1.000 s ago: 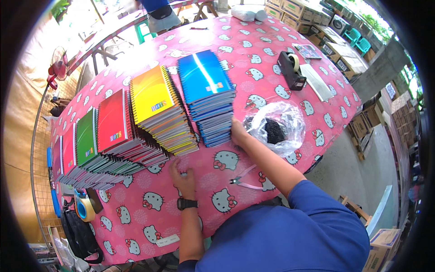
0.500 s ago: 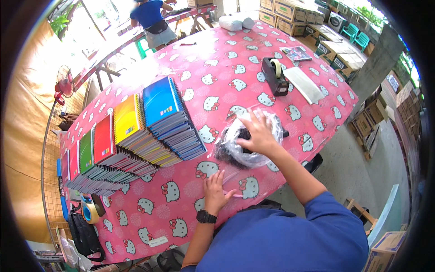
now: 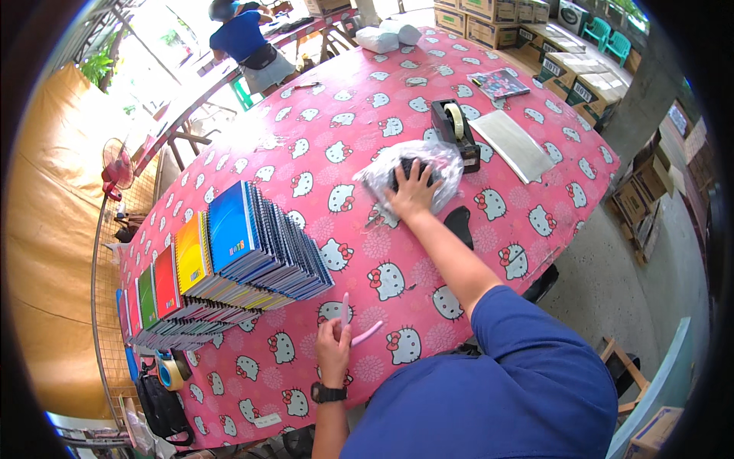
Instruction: The person stacks several small notebooks of different colors, places them inside a clear plastic bag, and seals the bag with tape from a dispenser.
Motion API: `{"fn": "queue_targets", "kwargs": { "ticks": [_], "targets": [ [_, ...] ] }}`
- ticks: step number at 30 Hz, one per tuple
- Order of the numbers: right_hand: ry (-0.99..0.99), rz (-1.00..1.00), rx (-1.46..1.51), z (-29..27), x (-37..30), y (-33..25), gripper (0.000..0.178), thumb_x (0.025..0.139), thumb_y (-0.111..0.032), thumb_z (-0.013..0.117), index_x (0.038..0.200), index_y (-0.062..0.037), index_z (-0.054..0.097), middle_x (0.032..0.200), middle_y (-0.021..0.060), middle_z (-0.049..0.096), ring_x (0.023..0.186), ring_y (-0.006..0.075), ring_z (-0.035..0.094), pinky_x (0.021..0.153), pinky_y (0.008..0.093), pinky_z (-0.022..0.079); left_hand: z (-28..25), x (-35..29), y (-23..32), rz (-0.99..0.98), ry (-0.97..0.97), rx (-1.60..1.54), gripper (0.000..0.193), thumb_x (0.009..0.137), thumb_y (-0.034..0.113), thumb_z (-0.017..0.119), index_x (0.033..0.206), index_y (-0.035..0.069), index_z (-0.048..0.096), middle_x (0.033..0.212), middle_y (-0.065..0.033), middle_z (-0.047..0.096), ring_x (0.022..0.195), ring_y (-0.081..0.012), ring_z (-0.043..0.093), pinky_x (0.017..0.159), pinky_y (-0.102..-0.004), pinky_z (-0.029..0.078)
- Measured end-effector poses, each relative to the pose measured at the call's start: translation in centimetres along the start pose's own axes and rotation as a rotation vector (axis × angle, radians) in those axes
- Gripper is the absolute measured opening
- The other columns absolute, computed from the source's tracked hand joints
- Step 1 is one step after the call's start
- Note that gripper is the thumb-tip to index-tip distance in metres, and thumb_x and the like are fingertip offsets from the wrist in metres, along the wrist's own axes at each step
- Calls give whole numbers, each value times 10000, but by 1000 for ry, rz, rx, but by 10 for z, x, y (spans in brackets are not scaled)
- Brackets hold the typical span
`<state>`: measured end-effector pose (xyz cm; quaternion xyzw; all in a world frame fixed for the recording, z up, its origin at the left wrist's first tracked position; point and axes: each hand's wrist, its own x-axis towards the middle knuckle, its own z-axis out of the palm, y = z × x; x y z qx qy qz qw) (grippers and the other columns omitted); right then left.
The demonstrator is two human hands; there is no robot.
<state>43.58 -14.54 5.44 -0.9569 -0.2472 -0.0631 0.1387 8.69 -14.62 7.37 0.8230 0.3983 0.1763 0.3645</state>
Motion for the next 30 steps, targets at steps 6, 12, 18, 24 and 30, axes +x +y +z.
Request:
{"fn": "queue_targets", "kwargs": {
  "ticks": [6, 12, 18, 24, 30],
  "targets": [
    [259, -404, 742, -50, -12, 84, 434, 784, -259, 609, 1173, -78, 543, 1169, 189, 533, 1142, 347, 429, 943, 419, 349, 48, 96, 57, 245, -2, -13, 188, 808, 149, 610, 914, -2, 573, 772, -129, 549, 660, -265, 550, 606, -366, 446],
    [249, -198, 192, -32, -114, 114, 412, 728, -165, 637, 1123, -74, 566, 1186, 146, 500, 1057, 340, 435, 919, 427, 353, 127, 199, 44, 111, 210, 124, 259, 782, 227, 621, 877, -14, 599, 849, -173, 607, 826, -295, 595, 739, -386, 471],
    [-73, -524, 507, -28, -146, 108, 414, 705, -173, 653, 1099, -68, 580, 1191, 145, 512, 1095, 332, 454, 916, 432, 359, 109, 169, 23, 289, 281, 188, 359, 809, 210, 584, 1110, 21, 532, 1054, -189, 538, 955, -339, 541, 794, -421, 452],
    [261, -292, 361, -12, -83, 140, 315, 755, -184, 646, 1031, -33, 620, 1091, 139, 585, 1036, 314, 503, 917, 409, 376, 27, 62, -13, 256, -95, -260, 265, 790, 116, 621, 1036, 22, 593, 978, -133, 605, 902, -241, 600, 787, -327, 474],
    [-168, -456, 886, -56, -179, -11, 220, 708, -90, 648, 918, -26, 638, 955, 117, 633, 913, 266, 588, 819, 352, 453, -74, -65, -122, -189, 317, -390, 223, 851, 173, 593, 994, 5, 628, 851, -77, 664, 768, -140, 607, 684, -267, 478]
  ]
}}
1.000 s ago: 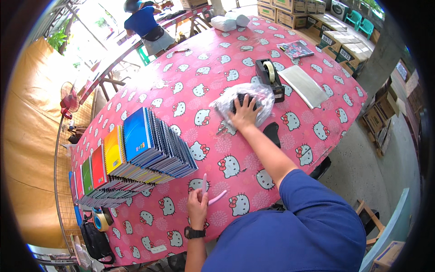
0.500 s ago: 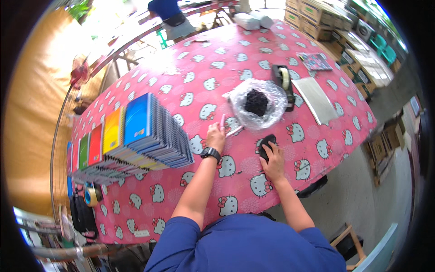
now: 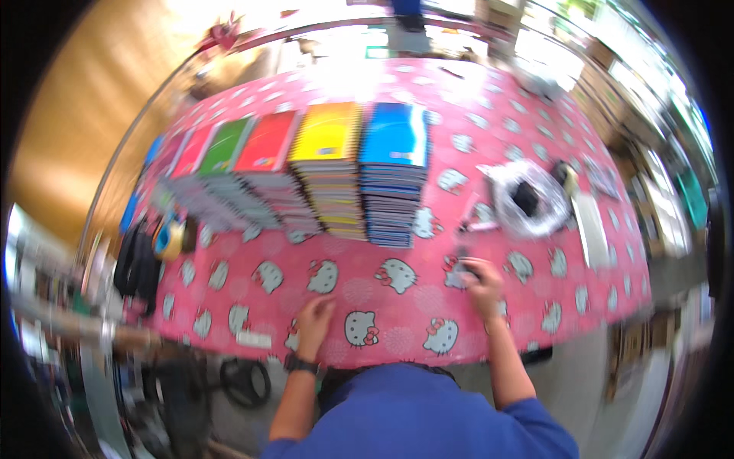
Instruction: The person stacks several small notebooks of different colors, places them inside a clear plastic bag, and seals the bag with tape from a dispenser.
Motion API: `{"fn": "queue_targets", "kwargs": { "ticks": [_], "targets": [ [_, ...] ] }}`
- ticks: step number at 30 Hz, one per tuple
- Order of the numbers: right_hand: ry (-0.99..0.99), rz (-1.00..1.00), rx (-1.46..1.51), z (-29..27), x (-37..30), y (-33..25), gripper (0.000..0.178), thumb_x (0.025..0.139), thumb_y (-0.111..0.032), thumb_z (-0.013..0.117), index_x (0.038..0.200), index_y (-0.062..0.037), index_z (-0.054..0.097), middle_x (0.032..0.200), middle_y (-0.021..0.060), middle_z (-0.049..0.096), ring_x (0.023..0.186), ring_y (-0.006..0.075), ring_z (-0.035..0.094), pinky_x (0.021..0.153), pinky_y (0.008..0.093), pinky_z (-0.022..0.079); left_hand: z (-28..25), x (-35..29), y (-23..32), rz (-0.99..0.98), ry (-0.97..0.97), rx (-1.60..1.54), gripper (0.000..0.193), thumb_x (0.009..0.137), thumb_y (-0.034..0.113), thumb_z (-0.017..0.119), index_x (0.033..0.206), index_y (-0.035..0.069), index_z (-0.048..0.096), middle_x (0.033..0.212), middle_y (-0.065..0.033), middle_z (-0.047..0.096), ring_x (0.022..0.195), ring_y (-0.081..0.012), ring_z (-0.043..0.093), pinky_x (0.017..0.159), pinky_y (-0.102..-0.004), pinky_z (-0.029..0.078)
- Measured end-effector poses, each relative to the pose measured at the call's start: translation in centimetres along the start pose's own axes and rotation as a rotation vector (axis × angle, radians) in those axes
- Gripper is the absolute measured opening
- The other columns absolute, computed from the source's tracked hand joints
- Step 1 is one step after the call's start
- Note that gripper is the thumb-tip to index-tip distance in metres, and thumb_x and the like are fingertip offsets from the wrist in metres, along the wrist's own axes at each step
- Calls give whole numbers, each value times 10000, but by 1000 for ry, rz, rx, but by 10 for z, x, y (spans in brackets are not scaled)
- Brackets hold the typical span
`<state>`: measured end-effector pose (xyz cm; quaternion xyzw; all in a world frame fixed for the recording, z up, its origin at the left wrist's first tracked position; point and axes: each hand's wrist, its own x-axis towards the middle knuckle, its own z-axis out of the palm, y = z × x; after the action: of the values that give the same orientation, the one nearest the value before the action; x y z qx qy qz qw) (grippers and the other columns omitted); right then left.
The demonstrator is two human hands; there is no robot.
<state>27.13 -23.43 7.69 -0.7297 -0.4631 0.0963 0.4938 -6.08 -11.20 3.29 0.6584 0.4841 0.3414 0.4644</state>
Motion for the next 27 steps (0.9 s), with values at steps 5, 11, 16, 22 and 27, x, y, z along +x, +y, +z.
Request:
{"fn": "queue_targets", "kwargs": {
  "ticks": [5, 11, 16, 22, 27],
  "targets": [
    [-534, -413, -56, 170, -59, -67, 344, 654, -180, 662, 975, -64, 626, 1155, 106, 559, 1088, 281, 511, 922, 388, 405, -38, -7, -11, 67, 3, 99, 523, 817, 315, 626, 1222, 20, 475, 1217, -167, 486, 1117, -266, 463, 942, -379, 364],
    [-305, -61, 214, 131, -14, -53, 293, 649, -99, 620, 941, -73, 625, 968, 100, 624, 930, 287, 572, 836, 403, 431, -25, 0, -5, 582, -374, 849, 638, 778, 450, 584, 1303, 131, 413, 1383, -145, 327, 1251, -369, 304, 1008, -604, 160],
    [444, 27, -659, -21, 104, 36, 540, 668, -308, 703, 1158, -131, 559, 1251, 183, 467, 1163, 339, 420, 967, 450, 347, -31, 9, -14, 600, -292, 743, 378, 801, 201, 542, 1173, 143, 511, 1213, -51, 494, 1173, -298, 388, 972, -589, 227],
    [386, 349, -793, -14, 165, 122, 644, 593, -483, 692, 1161, -200, 585, 1296, 215, 418, 1158, 349, 457, 939, 463, 393, -79, 57, -53, 446, 66, 899, 370, 811, 141, 499, 1152, -3, 487, 1136, -193, 513, 1088, -360, 441, 949, -480, 311],
    [-13, 235, -542, 45, 207, 76, 673, 647, -467, 668, 1256, -230, 507, 1386, 174, 329, 1226, 377, 377, 989, 437, 362, -97, 101, -58, 350, 234, 1069, 436, 787, 58, 565, 1208, 13, 466, 1184, -191, 501, 1106, -357, 454, 948, -455, 335]
  ]
}}
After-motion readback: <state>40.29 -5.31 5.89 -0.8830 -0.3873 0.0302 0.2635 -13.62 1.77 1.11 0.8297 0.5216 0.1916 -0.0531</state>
